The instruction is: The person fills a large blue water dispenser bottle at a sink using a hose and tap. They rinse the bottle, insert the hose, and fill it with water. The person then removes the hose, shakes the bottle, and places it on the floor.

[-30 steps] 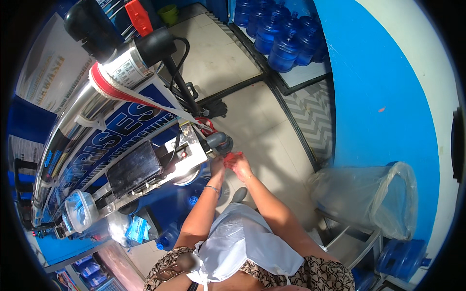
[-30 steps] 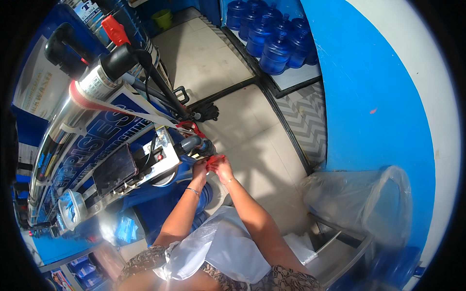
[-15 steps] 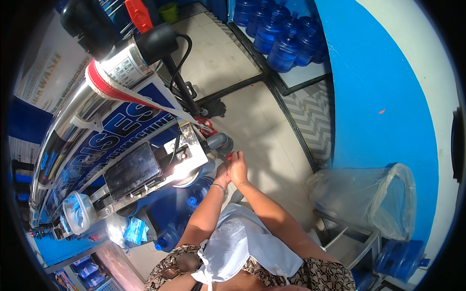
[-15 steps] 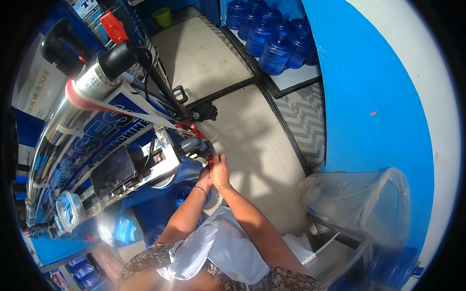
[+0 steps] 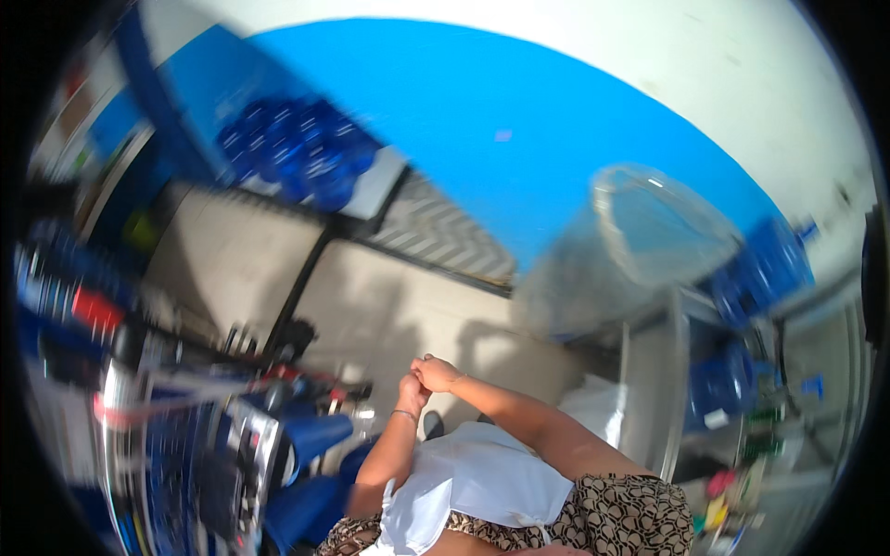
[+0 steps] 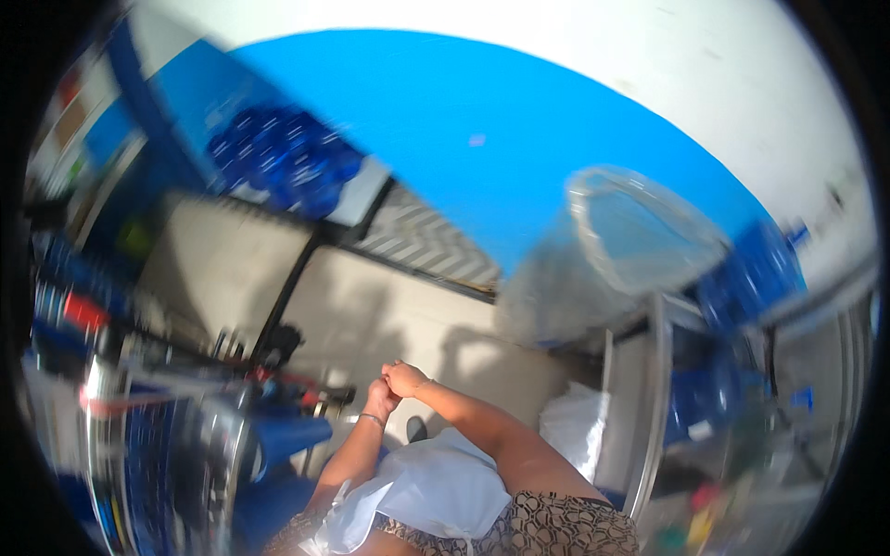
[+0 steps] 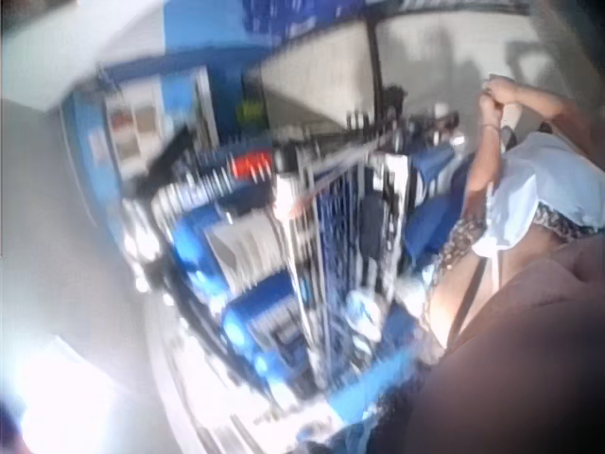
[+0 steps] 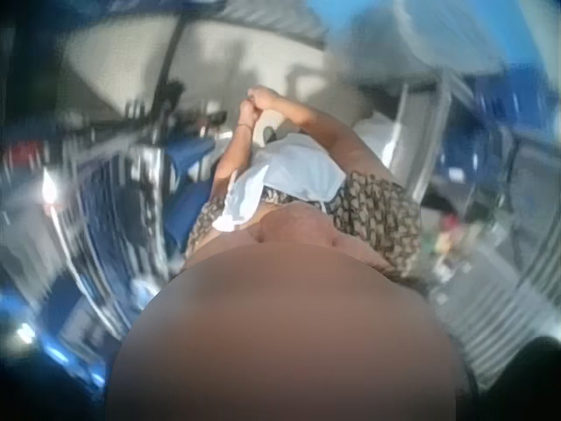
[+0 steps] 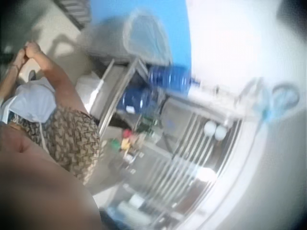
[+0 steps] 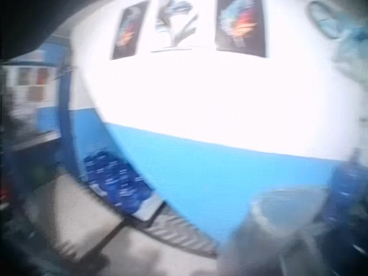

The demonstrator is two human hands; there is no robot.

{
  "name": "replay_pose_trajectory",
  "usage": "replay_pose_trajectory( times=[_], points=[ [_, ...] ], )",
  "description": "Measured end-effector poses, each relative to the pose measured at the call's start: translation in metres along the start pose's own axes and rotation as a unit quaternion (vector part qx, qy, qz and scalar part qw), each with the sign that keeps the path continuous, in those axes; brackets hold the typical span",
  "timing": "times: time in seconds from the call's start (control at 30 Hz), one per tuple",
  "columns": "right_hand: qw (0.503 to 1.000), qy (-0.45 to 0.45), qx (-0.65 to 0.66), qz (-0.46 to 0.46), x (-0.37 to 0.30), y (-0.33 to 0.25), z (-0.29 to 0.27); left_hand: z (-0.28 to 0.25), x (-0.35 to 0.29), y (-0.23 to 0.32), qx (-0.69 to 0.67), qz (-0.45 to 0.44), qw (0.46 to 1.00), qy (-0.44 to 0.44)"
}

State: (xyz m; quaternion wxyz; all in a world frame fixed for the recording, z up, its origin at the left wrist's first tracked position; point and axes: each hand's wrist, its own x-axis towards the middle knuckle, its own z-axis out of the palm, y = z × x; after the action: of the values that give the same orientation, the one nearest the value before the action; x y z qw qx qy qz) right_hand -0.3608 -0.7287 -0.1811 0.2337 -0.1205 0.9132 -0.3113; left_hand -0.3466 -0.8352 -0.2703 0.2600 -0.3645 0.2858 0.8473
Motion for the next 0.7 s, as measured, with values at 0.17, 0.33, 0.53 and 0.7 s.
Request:
replay_pose_trajectory(
  times=[0.17, 0.33, 0.53, 0.7],
  points=[
    [0.953, 0.260, 0.149, 0.046, -0.126, 0.119, -0.119, 0.163, 0.022, -0.059, 0.257, -0.161, 0.928, -0.219],
    [0.796, 0.559, 0.129, 0.194, -0.341, 0.184, -0.212, 0.327, -0.028, -0.192, 0.419, -0.165, 0.819, -0.354],
    [0.431, 0.797, -0.207, 0.369, -0.604, 0.211, -0.300, 0.445, -0.110, -0.374, 0.550, -0.184, 0.626, -0.521],
    [0.268, 0.799, -0.340, 0.418, -0.752, 0.231, -0.356, 0.495, -0.126, -0.508, 0.606, -0.100, 0.542, -0.573]
  ],
)
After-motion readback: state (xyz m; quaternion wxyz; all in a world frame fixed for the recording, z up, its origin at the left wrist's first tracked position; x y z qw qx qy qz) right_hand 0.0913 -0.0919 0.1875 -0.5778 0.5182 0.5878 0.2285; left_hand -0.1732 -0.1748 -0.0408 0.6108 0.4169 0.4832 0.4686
